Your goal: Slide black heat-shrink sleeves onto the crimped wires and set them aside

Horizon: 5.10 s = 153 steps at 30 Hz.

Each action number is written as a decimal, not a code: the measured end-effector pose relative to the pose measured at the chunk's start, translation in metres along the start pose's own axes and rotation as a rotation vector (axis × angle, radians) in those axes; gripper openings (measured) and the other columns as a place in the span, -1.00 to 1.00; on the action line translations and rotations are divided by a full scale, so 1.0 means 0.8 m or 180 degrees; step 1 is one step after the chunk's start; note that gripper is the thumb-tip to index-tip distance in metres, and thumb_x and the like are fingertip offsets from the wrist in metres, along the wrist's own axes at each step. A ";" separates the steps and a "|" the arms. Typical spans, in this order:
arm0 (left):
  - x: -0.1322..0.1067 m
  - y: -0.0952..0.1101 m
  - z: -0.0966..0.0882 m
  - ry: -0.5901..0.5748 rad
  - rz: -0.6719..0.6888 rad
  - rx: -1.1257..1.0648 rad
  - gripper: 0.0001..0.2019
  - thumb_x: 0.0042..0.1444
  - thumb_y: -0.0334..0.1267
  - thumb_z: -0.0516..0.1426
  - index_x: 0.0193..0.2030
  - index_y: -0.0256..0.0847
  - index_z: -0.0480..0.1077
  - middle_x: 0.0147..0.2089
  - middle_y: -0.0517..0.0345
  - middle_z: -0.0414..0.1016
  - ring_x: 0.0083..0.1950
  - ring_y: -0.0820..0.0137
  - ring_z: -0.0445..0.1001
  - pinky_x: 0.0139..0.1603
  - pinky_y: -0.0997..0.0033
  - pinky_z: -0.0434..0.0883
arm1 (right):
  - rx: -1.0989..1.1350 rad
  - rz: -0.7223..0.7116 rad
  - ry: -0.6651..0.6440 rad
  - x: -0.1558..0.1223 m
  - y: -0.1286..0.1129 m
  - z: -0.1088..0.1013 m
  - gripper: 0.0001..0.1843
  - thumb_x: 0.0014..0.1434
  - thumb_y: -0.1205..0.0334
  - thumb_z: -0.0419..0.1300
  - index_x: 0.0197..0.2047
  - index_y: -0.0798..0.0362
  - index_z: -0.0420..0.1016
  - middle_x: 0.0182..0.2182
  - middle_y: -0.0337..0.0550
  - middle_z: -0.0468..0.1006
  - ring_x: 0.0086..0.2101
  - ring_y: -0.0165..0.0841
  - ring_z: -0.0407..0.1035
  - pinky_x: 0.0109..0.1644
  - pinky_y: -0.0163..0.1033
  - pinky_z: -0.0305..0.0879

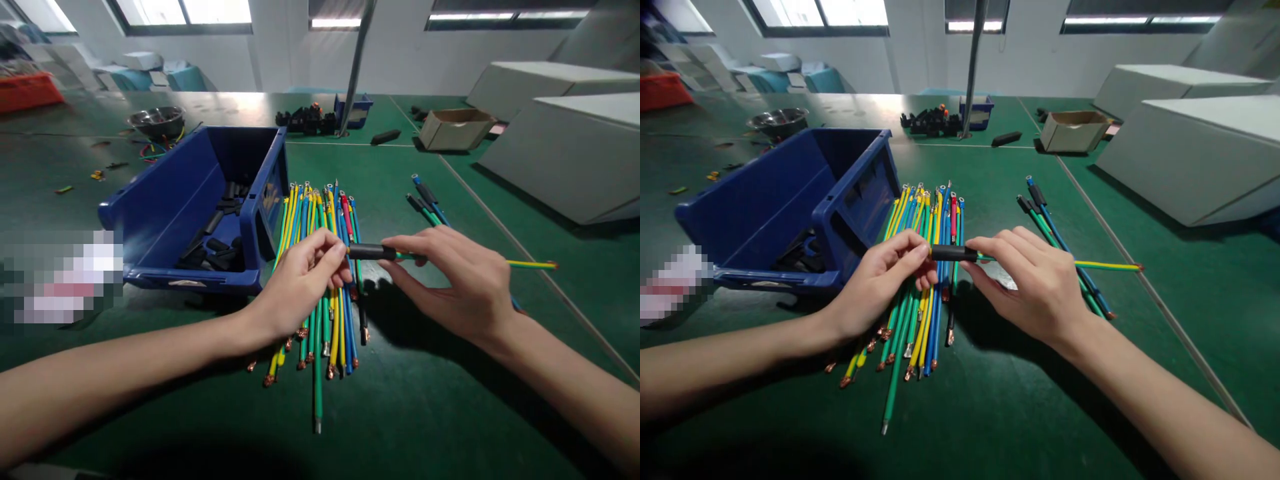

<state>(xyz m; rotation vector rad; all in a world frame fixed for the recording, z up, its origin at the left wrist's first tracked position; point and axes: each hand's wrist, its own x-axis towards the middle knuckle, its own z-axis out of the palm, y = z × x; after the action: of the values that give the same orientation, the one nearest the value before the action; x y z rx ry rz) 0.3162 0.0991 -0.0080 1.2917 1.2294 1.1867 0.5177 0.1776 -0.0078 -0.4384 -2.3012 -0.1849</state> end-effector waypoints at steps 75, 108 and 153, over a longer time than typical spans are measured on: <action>0.003 -0.002 0.002 -0.0250 0.0003 -0.0350 -0.70 0.37 -0.08 -0.03 -0.33 -0.21 0.25 -0.46 0.24 0.42 -0.46 0.58 0.36 -0.39 0.56 0.32 | 0.0199 0.0029 -0.0285 0.002 -0.011 -0.001 -0.76 0.23 0.45 0.24 -0.02 0.21 0.47 -0.36 -0.12 0.59 -0.40 -0.38 0.42 -0.34 -0.27 0.31; 0.002 -0.009 0.000 -0.0265 0.0049 -0.0483 -0.67 0.38 -0.06 -0.03 -0.35 -0.21 0.24 -0.47 0.26 0.39 -0.46 0.59 0.30 -0.39 0.55 0.27 | -0.0020 -0.0117 -0.0124 0.005 -0.005 -0.007 -0.84 0.22 0.41 0.26 -0.10 0.18 0.50 -0.35 -0.07 0.61 -0.39 -0.34 0.47 -0.34 -0.25 0.35; 0.007 -0.011 -0.003 -0.0145 0.0016 -0.0924 -0.81 0.25 -0.18 0.04 -0.35 -0.19 0.22 -0.48 0.25 0.42 -0.44 0.53 0.36 -0.37 0.51 0.28 | 0.0232 0.0075 -0.0210 0.000 -0.006 -0.002 -0.70 0.26 0.37 0.18 0.07 0.11 0.47 -0.31 -0.09 0.56 -0.33 -0.31 0.43 -0.25 -0.20 0.37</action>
<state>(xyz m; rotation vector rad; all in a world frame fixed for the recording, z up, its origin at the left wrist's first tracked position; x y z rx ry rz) 0.3134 0.1051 -0.0161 1.0995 0.9797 1.2796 0.5168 0.1728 -0.0064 -0.4402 -2.3580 -0.0756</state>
